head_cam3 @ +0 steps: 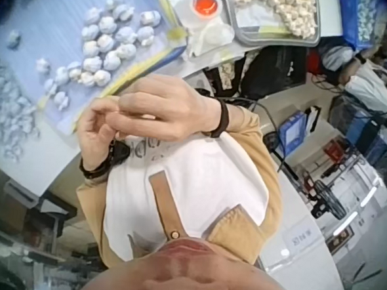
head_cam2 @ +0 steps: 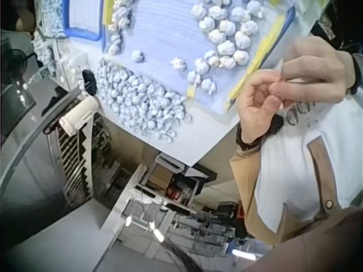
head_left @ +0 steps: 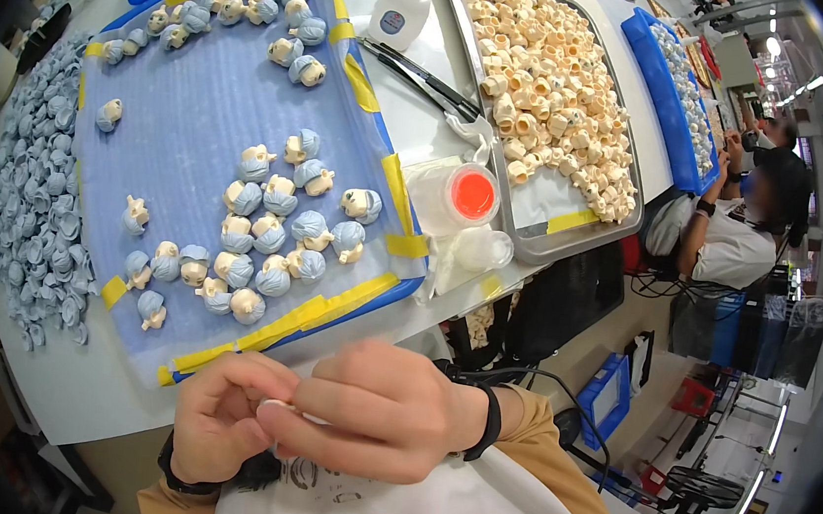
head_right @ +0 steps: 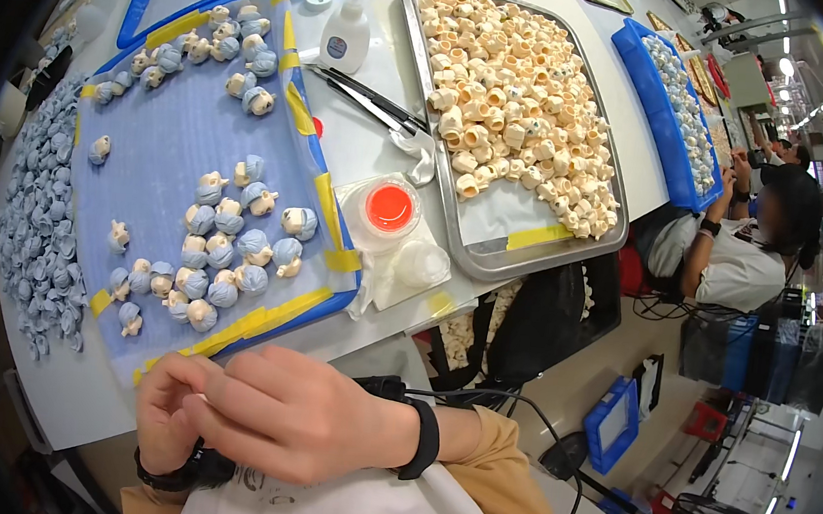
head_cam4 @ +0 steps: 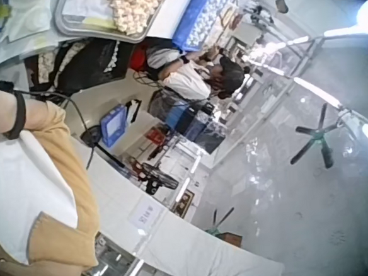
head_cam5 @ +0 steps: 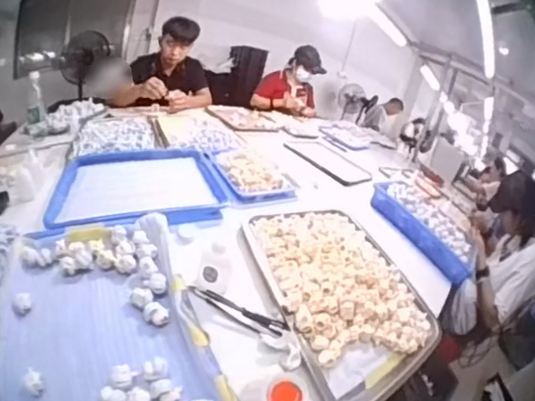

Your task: The person repeatedly picks up small beige and blue plastic parts, applies glue from a red-capped bottle to the beige pieces, and attaches the blue pieces to form miniature figures. The completed figures are placed on a blue tray on the table. The process is repetitive and performed by hand.

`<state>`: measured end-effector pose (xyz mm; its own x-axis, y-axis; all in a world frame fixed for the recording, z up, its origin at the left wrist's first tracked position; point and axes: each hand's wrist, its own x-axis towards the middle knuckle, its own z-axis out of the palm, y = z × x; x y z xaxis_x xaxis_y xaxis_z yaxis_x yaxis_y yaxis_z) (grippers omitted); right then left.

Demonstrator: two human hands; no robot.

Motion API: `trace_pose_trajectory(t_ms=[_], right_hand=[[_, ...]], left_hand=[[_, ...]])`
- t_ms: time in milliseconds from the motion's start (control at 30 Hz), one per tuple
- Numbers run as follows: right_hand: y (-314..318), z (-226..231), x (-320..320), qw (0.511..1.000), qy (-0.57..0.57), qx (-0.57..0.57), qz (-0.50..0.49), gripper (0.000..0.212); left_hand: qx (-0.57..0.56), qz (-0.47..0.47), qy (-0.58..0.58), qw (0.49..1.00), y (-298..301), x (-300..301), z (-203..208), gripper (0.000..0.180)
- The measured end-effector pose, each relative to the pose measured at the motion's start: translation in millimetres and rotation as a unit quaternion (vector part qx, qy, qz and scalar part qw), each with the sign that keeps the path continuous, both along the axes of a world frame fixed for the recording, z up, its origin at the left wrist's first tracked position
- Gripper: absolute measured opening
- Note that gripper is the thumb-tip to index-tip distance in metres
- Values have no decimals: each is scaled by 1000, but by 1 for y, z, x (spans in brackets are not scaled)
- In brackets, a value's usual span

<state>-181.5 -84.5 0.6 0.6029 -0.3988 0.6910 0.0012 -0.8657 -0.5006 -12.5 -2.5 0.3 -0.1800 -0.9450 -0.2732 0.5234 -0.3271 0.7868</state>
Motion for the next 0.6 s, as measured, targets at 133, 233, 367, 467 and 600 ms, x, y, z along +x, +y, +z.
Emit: trace_pose_trajectory(t_ms=[133, 233, 367, 467, 600], right_hand=[[-4, 0, 3, 1000, -17, -9, -1, 22], [-5, 0, 2, 1000, -20, -4, 3, 21], [-4, -1, 2, 1000, -27, 1, -1, 20], [-8, 1, -4, 1000, -12, 13, 22, 19], [-29, 16, -32, 996, -14, 80, 42, 19]], left_hand=[[-49, 50, -35, 997, -1, -2, -8, 37], [-35, 49, -45, 997, -1, -3, -6, 39], [-37, 33, -46, 998, -2, -2, -7, 42], [-38, 13, -34, 999, -2, -1, -8, 40], [-40, 8, -25, 999, -8, -3, 2, 31]])
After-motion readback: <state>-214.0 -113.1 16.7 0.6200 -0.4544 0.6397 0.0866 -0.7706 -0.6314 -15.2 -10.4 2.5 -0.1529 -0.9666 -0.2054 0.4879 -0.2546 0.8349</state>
